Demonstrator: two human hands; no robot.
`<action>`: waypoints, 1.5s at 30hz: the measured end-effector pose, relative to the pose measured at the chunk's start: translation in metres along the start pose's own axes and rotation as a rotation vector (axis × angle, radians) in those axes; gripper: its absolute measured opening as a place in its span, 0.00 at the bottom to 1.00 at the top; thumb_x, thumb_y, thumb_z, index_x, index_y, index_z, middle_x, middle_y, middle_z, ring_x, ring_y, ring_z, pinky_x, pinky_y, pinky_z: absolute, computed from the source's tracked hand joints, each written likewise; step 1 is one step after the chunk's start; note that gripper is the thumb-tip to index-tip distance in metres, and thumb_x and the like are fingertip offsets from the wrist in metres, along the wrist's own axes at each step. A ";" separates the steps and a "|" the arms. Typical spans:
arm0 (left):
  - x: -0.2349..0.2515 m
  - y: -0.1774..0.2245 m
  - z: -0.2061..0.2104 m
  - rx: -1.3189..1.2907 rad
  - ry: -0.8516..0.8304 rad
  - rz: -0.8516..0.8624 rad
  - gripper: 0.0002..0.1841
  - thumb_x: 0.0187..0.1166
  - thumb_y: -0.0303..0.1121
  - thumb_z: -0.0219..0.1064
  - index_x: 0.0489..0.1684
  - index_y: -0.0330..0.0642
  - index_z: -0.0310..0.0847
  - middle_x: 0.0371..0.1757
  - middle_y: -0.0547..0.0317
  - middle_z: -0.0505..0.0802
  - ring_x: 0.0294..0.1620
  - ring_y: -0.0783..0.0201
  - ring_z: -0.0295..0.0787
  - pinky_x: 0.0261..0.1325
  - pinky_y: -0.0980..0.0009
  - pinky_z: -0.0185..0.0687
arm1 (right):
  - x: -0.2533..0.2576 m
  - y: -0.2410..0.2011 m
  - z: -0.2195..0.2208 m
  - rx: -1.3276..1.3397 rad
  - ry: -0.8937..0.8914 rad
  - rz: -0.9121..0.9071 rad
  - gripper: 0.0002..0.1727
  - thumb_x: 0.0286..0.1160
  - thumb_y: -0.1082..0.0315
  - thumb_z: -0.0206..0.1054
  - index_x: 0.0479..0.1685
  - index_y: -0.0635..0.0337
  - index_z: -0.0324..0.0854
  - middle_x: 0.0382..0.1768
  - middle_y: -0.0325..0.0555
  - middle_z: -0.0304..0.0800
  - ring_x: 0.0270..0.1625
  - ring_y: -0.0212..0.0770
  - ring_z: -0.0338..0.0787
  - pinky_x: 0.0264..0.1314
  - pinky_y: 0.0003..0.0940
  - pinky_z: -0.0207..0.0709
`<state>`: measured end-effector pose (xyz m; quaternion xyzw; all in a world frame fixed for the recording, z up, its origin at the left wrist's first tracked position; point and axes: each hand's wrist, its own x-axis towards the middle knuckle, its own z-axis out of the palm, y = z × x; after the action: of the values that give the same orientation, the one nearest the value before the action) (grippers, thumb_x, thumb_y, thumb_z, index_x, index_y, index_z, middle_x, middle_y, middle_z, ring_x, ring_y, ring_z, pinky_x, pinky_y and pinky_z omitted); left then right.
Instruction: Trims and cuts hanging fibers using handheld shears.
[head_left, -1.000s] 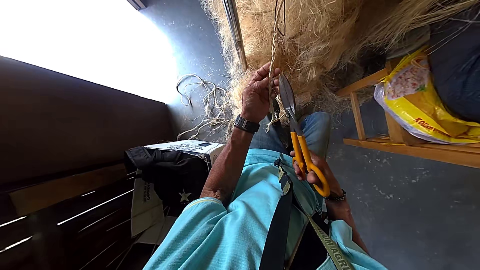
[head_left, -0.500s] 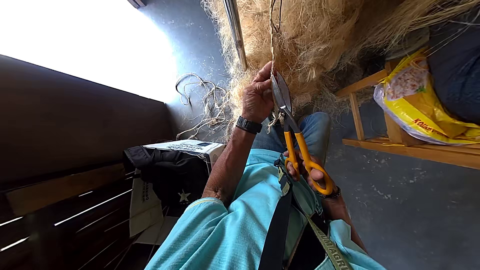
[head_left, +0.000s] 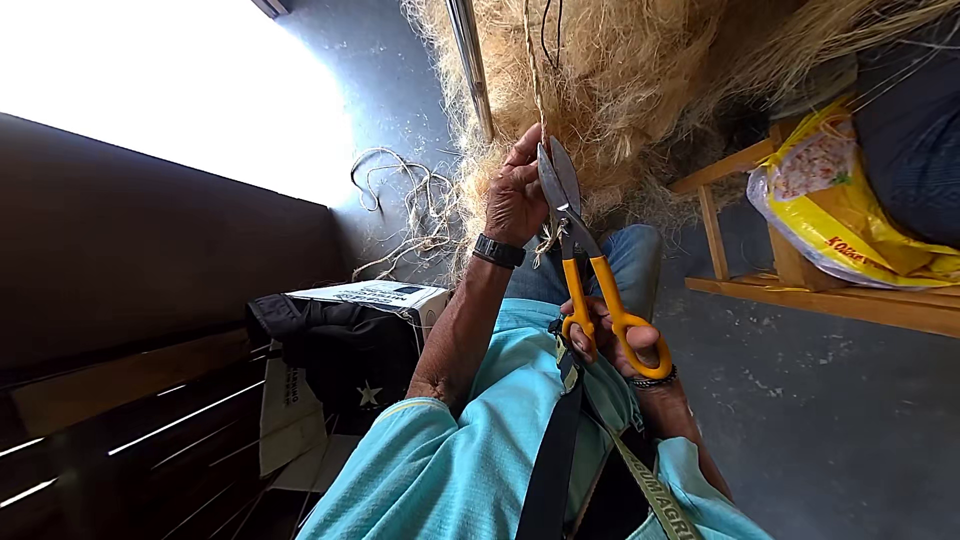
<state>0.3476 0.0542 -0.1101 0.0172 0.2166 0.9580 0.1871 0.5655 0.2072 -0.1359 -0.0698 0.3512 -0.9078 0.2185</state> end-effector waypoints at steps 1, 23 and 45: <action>0.000 0.000 -0.002 0.005 -0.013 -0.002 0.25 0.76 0.17 0.52 0.74 0.41 0.71 0.56 0.52 0.91 0.51 0.61 0.92 0.57 0.61 0.89 | 0.001 -0.001 0.001 0.009 -0.002 0.000 0.55 0.57 0.21 0.69 0.75 0.61 0.75 0.36 0.43 0.90 0.31 0.35 0.88 0.34 0.29 0.84; -0.003 0.006 -0.010 0.153 -0.032 0.097 0.20 0.76 0.16 0.57 0.65 0.39 0.81 0.55 0.52 0.93 0.49 0.65 0.92 0.54 0.67 0.90 | -0.001 -0.005 0.007 -0.178 0.104 -0.026 0.49 0.62 0.27 0.72 0.69 0.64 0.78 0.27 0.38 0.89 0.24 0.32 0.87 0.27 0.28 0.84; 0.002 0.002 -0.002 0.306 0.044 0.144 0.18 0.75 0.15 0.56 0.60 0.35 0.80 0.50 0.53 0.92 0.49 0.64 0.91 0.57 0.65 0.89 | -0.006 -0.016 0.016 -0.306 0.214 -0.054 0.39 0.65 0.36 0.77 0.65 0.61 0.83 0.24 0.34 0.88 0.20 0.29 0.85 0.20 0.26 0.82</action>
<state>0.3449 0.0525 -0.1113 0.0400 0.3623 0.9249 0.1083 0.5699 0.2115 -0.1132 -0.0147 0.5042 -0.8517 0.1421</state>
